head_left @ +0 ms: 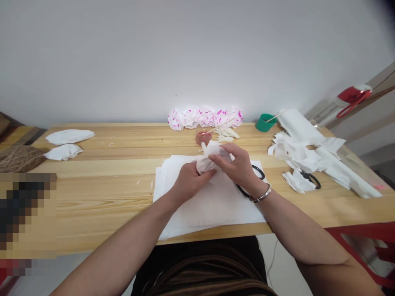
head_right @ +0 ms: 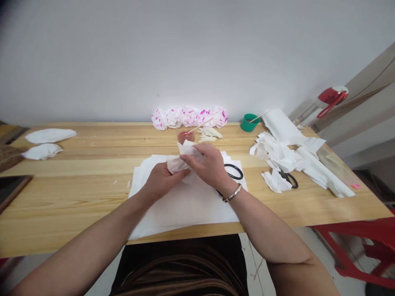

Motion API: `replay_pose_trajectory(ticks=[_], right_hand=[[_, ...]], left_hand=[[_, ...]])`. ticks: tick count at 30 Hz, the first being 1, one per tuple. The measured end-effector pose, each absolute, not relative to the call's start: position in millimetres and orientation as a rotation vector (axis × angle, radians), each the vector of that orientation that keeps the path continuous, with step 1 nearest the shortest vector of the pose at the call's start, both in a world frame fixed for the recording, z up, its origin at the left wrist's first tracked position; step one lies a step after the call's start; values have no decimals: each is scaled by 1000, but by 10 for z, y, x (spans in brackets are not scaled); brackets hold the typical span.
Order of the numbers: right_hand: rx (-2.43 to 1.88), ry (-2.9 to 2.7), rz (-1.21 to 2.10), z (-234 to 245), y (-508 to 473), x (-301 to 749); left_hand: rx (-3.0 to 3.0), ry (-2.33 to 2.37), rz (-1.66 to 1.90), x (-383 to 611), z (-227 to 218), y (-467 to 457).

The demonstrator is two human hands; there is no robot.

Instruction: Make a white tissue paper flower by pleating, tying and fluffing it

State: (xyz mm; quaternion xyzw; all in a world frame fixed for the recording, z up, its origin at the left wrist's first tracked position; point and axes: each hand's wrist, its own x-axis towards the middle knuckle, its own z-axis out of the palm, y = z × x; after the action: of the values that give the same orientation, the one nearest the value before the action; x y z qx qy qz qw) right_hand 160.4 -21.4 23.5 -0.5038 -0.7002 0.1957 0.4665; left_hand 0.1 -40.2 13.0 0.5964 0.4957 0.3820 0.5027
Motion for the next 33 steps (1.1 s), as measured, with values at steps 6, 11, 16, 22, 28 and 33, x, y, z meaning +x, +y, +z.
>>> replay_pose_trajectory(ticks=[6, 11, 16, 22, 28, 33], right_hand=[[-1285, -1494, 544, 176, -150, 1620], [-1312, -1429, 627, 223, -138, 1645], [-1297, -1416, 591, 292, -157, 1659], [-1328, -1531, 629, 245, -153, 1645], [-1426, -1403, 633, 204, -74, 1700], [-1397, -1419, 600, 220, -79, 1701]], left_hand=[[1539, 1138, 759, 0, 144, -429], [1401, 1102, 809, -11, 194, -400], [1156, 1016, 1033, -31, 173, -331], [988, 956, 1065, -40, 126, -289], [856, 845, 1089, -53, 132, -256], [858, 867, 1083, -60, 143, -257]])
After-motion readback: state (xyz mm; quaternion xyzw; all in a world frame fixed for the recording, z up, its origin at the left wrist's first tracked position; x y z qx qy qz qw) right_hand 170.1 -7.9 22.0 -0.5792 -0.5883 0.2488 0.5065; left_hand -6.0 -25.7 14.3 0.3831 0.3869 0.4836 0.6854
